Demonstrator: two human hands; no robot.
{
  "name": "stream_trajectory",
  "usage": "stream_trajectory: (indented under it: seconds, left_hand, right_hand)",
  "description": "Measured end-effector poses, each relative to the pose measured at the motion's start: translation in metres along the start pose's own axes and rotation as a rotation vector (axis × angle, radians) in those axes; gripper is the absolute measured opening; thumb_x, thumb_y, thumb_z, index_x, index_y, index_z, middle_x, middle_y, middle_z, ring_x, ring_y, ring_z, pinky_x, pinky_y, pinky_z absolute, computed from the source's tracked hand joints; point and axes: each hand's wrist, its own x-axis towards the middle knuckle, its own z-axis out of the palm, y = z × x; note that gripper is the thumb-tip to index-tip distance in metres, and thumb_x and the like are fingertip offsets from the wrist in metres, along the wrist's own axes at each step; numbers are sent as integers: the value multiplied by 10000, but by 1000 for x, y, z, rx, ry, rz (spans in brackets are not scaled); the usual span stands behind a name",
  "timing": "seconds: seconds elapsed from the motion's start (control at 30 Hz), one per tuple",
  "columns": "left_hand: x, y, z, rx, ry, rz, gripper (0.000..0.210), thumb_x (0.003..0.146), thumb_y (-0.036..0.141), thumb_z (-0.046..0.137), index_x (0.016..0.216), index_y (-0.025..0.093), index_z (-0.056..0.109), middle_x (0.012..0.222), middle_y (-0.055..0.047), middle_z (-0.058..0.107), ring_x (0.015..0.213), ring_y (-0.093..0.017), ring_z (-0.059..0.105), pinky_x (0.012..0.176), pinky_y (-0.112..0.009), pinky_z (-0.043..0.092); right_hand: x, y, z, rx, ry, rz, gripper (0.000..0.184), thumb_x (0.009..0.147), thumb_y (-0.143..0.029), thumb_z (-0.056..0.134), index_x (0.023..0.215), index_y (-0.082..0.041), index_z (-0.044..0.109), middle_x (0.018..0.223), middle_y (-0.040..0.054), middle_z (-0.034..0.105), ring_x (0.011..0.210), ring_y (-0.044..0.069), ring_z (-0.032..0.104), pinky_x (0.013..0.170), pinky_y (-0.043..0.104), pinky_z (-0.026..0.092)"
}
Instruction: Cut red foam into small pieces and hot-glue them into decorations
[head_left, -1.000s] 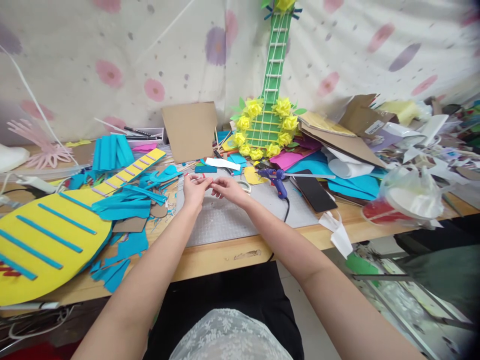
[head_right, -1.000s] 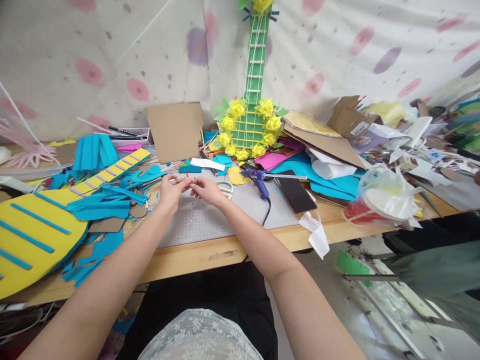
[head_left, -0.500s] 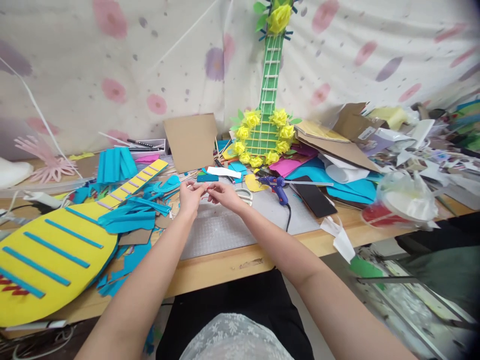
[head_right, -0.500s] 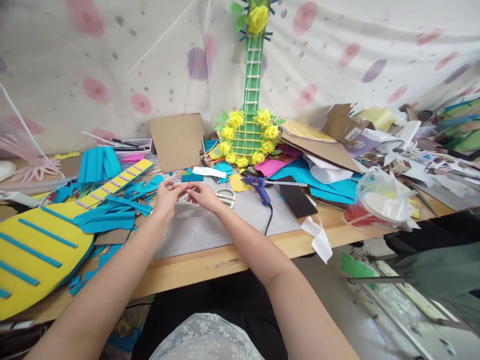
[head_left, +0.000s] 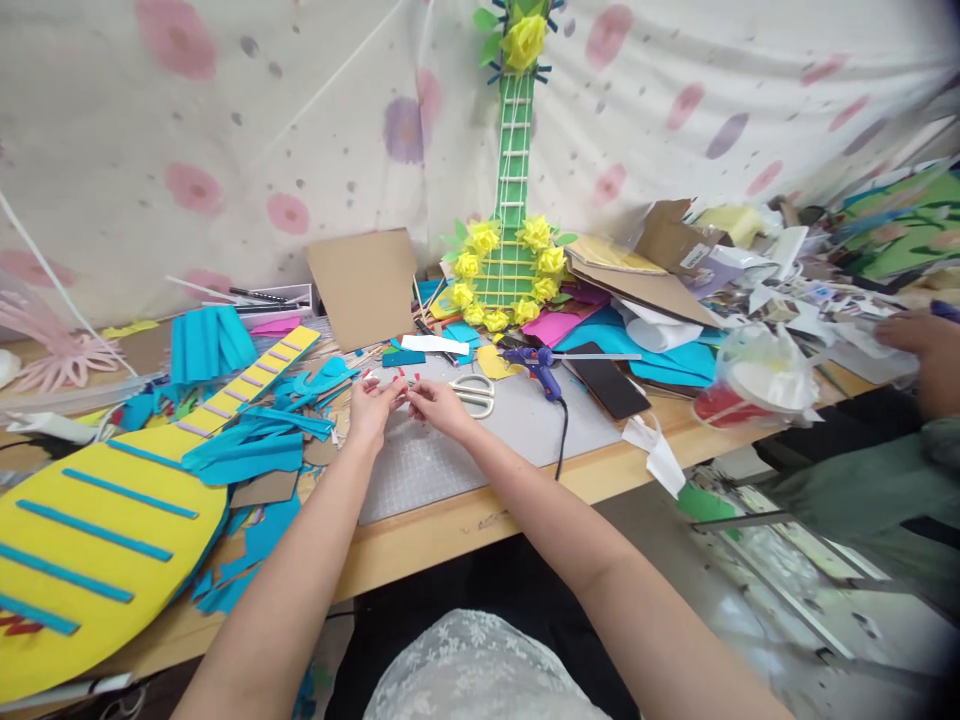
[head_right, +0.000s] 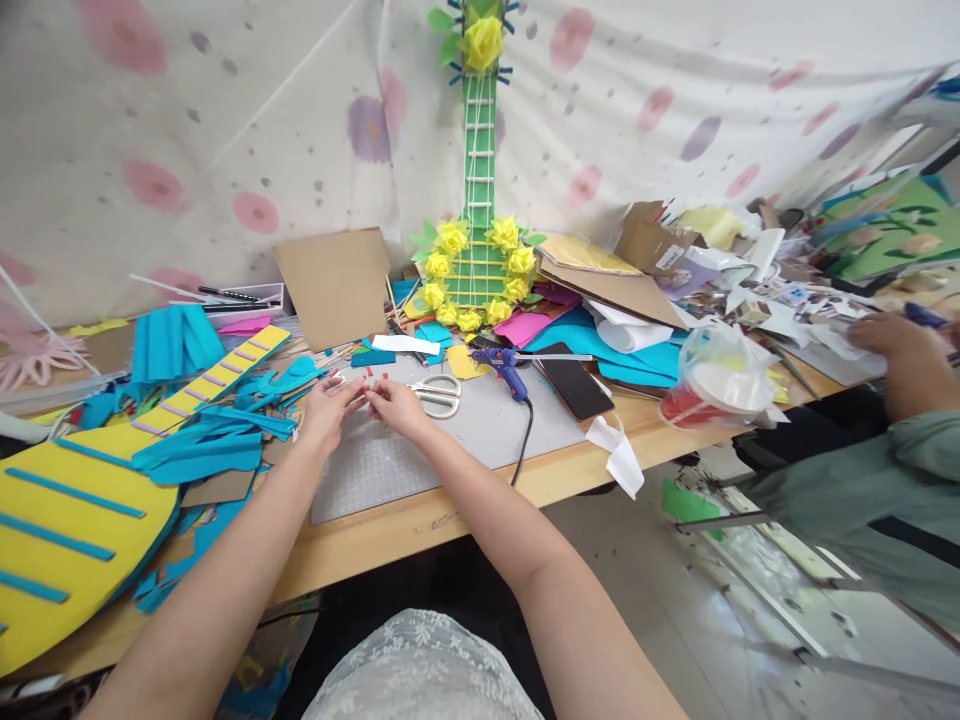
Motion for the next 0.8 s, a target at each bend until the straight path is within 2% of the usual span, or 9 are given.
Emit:
stream_trajectory:
  seconds: [0.13, 0.27, 0.37, 0.47, 0.53, 0.63, 0.7, 0.8]
  left_hand:
    - [-7, -7, -4, -5, -10, -50, 358, 654, 154, 700, 884, 179, 426, 707, -12, 639, 625, -139, 655, 662, -288, 527]
    - [-9, -9, -8, -7, 44, -5, 373, 620, 103, 708, 852, 181, 426, 701, -8, 636, 621, -140, 653, 673, -292, 522]
    - [-3, 0, -13, 12, 112, 88, 393, 621, 85, 692, 835, 194, 381, 692, 5, 626, 612, -135, 651, 670, -292, 521]
    - [10, 12, -23, 112, 124, 198, 426, 609, 84, 689, 870, 207, 376, 666, 35, 604, 601, -138, 646, 671, -300, 522]
    - [19, 16, -31, 274, 69, 262, 440, 603, 107, 699, 923, 206, 413, 686, 27, 619, 644, -152, 653, 706, -317, 517]
    - [24, 13, -39, 743, -27, 370, 405, 645, 179, 687, 999, 204, 493, 786, -24, 678, 806, -199, 662, 794, -344, 484]
    - [20, 7, -39, 1039, -44, 436, 388, 700, 193, 637, 1068, 216, 517, 890, -41, 698, 920, -216, 643, 834, -346, 455]
    - [16, 2, -37, 1254, -40, 489, 441, 754, 178, 565, 1182, 234, 477, 997, -30, 693, 982, -203, 622, 822, -318, 441]
  right_hand:
    - [-2, 0, 10, 106, 22, 60, 205, 827, -318, 494, 675, -181, 494, 540, -38, 555, 445, 60, 478, 458, 172, 399]
    - [-5, 4, 9, -18, 34, 39, 225, 836, -356, 477, 700, -185, 531, 586, -24, 591, 482, 70, 496, 492, 183, 398]
    - [-11, 8, -7, -253, 231, -14, 224, 848, -371, 458, 768, -196, 573, 668, -15, 637, 579, 94, 543, 567, 205, 391]
    - [-19, 13, -26, -473, 449, -10, 252, 871, -377, 417, 818, -207, 596, 741, -2, 651, 692, 125, 571, 632, 227, 375]
    - [-22, 15, -33, -567, 505, 19, 254, 877, -369, 406, 848, -213, 605, 776, 8, 655, 729, 140, 574, 642, 237, 366]
    - [-22, 19, -35, -643, 505, 45, 233, 871, -360, 424, 882, -222, 612, 825, 19, 664, 771, 154, 579, 661, 249, 365]
    - [-22, 20, -34, -653, 489, 59, 230, 869, -360, 430, 895, -225, 614, 832, 20, 664, 781, 156, 580, 671, 253, 367]
    - [-22, 21, -35, -630, 466, 62, 236, 867, -361, 426, 896, -222, 614, 814, 16, 657, 771, 147, 577, 676, 249, 371]
